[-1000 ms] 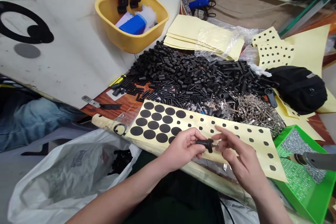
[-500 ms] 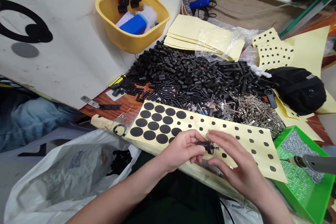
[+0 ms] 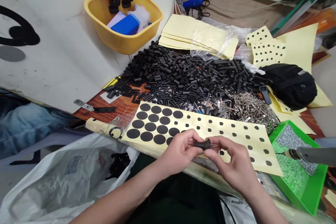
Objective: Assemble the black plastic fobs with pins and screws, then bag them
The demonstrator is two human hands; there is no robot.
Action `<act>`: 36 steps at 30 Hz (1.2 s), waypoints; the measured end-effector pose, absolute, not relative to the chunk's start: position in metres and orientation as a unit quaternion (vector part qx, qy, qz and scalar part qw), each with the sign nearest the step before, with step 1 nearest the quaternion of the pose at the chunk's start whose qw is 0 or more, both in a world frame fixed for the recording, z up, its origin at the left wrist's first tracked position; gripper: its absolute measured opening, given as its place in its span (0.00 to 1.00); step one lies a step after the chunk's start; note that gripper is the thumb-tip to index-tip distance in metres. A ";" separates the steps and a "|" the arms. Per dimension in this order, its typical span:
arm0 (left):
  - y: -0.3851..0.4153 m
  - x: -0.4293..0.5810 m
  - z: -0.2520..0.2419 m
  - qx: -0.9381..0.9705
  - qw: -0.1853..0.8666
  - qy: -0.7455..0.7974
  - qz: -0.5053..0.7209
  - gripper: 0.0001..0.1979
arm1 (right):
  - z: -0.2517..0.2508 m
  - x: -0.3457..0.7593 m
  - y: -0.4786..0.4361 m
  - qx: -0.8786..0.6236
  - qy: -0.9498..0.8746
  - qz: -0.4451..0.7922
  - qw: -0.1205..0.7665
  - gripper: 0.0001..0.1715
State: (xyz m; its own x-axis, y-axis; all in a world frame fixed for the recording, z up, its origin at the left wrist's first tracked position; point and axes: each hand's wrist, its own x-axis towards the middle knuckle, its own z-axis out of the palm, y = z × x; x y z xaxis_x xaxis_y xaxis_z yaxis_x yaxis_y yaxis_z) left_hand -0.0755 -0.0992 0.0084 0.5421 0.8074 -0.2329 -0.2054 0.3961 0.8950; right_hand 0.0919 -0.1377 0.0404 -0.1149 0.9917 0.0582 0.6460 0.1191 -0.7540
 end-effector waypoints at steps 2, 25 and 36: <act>-0.100 -0.074 0.008 0.470 0.720 0.360 0.361 0.06 | 0.040 0.089 -0.137 -0.640 -0.621 0.364 0.269 0.17; -0.096 -0.073 0.004 0.404 0.771 0.368 0.327 0.08 | 0.031 0.083 -0.143 -0.578 -0.712 0.158 0.366 0.17; -0.096 -0.083 0.015 0.420 0.786 0.345 0.294 0.08 | 0.032 0.089 -0.137 -0.529 -0.710 0.246 0.394 0.12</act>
